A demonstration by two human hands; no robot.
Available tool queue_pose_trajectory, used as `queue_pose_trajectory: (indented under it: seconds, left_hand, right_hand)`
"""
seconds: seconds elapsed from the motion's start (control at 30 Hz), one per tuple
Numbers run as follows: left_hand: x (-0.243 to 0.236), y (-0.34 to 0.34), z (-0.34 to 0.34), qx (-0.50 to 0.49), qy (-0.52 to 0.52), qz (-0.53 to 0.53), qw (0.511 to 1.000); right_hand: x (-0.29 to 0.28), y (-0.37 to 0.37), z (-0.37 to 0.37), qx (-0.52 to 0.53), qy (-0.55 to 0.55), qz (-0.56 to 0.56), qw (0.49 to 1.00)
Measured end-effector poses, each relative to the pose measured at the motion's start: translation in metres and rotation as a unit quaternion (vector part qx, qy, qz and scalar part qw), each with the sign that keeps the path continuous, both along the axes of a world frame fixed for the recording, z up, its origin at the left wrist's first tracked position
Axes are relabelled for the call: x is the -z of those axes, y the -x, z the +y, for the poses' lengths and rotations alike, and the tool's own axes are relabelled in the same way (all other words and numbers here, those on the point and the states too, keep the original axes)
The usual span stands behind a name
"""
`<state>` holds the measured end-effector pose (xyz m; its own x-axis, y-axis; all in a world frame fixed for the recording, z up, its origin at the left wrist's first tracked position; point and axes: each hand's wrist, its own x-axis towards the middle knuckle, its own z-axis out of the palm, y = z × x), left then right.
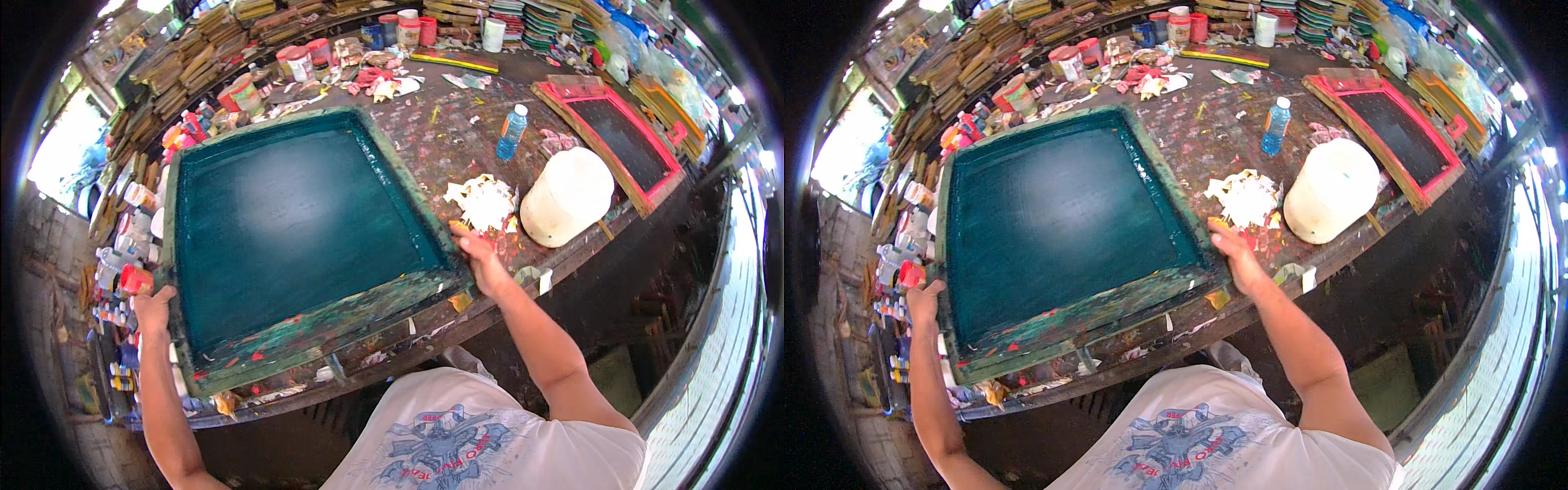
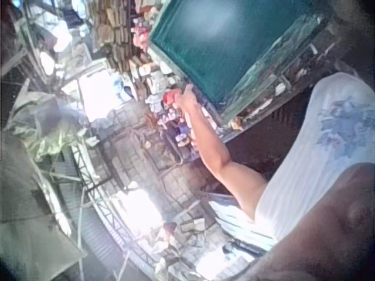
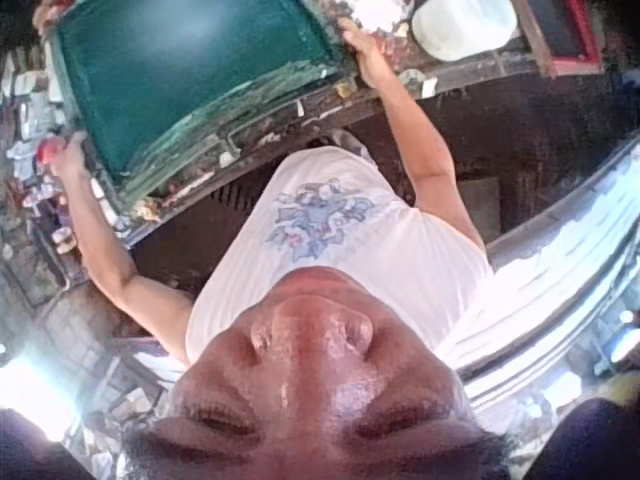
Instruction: The person moves a green screen frame and an orange screen frame on a workbench, then pours green ink onto the green screen and spreads it with a squeegee. The person also wipes the screen surface with a sponge and handles a pink screen frame.
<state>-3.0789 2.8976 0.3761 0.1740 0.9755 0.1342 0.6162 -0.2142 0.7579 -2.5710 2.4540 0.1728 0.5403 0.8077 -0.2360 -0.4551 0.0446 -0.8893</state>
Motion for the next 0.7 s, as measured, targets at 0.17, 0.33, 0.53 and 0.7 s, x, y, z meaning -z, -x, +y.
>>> queue_pose_trajectory:
  seconds: [0.17, 0.33, 0.53, 0.7]
  left_hand:
    - [0.083, -0.050, 0.025, 0.019, 0.145, -0.080, 0.986]
    - [0.164, -0.092, 0.031, 0.075, 0.150, -0.176, 0.970]
    - [0.282, -0.050, 0.104, 0.058, 0.018, 0.064, 0.996]
    - [0.244, -0.051, 0.087, 0.098, -0.058, 0.038, 0.993]
  right_hand:
    - [-0.034, -0.021, -0.019, 0.040, 0.169, -0.181, 0.968]
    - [-0.039, -0.039, -0.037, 0.071, 0.264, -0.347, 0.897]
    - [-0.077, 0.000, -0.065, 0.078, 0.284, -0.507, 0.810]
    - [-0.084, 0.019, -0.136, 0.087, 0.277, -0.580, 0.761]
